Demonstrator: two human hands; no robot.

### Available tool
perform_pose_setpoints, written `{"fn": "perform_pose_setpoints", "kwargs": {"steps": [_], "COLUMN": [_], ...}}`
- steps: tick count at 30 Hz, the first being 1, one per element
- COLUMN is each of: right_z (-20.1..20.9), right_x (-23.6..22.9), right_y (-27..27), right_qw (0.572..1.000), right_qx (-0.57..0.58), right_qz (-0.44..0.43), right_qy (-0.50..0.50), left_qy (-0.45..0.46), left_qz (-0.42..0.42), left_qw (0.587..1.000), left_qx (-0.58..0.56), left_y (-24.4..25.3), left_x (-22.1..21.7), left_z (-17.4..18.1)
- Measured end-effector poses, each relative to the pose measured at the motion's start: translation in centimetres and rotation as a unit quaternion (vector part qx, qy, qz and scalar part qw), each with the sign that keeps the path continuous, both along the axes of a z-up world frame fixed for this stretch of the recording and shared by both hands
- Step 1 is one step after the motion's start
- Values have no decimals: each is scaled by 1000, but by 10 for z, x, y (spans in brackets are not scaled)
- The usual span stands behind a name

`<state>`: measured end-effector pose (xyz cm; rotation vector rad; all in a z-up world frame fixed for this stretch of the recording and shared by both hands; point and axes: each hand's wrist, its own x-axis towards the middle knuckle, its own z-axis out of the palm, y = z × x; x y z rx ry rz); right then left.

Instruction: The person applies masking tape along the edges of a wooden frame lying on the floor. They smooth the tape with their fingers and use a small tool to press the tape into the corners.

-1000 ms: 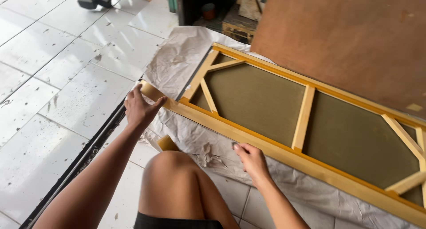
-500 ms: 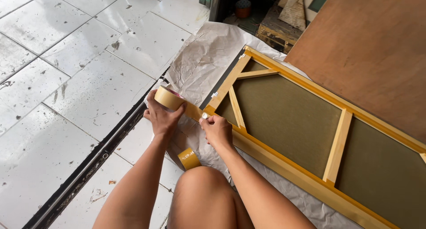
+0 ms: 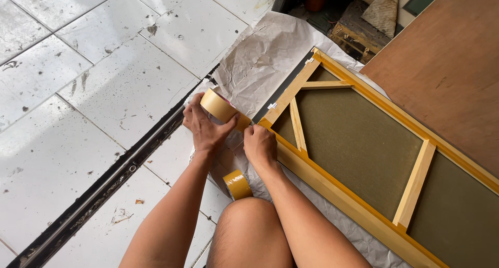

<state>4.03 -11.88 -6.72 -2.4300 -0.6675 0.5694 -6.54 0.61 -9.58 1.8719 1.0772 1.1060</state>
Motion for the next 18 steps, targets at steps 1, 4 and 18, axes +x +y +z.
{"fn": "perform_pose_setpoints", "kwargs": {"steps": [1,4,18], "right_z": [-9,-17,8], "right_x": [3,11,8], "right_y": [1,5,6], "right_qw": [1000,1000,1000], "right_qx": [-2,4,-9], "right_qz": [1,5,-12], "right_qy": [0,-19,-15], "left_qy": [0,-4,13], "left_qz": [1,5,19], "left_qw": [1000,1000,1000], "left_qx": [-2,6,11], "left_y": [-1,1,2], "left_x": [-2,0,3], "left_z": [-1,-2,-9]}}
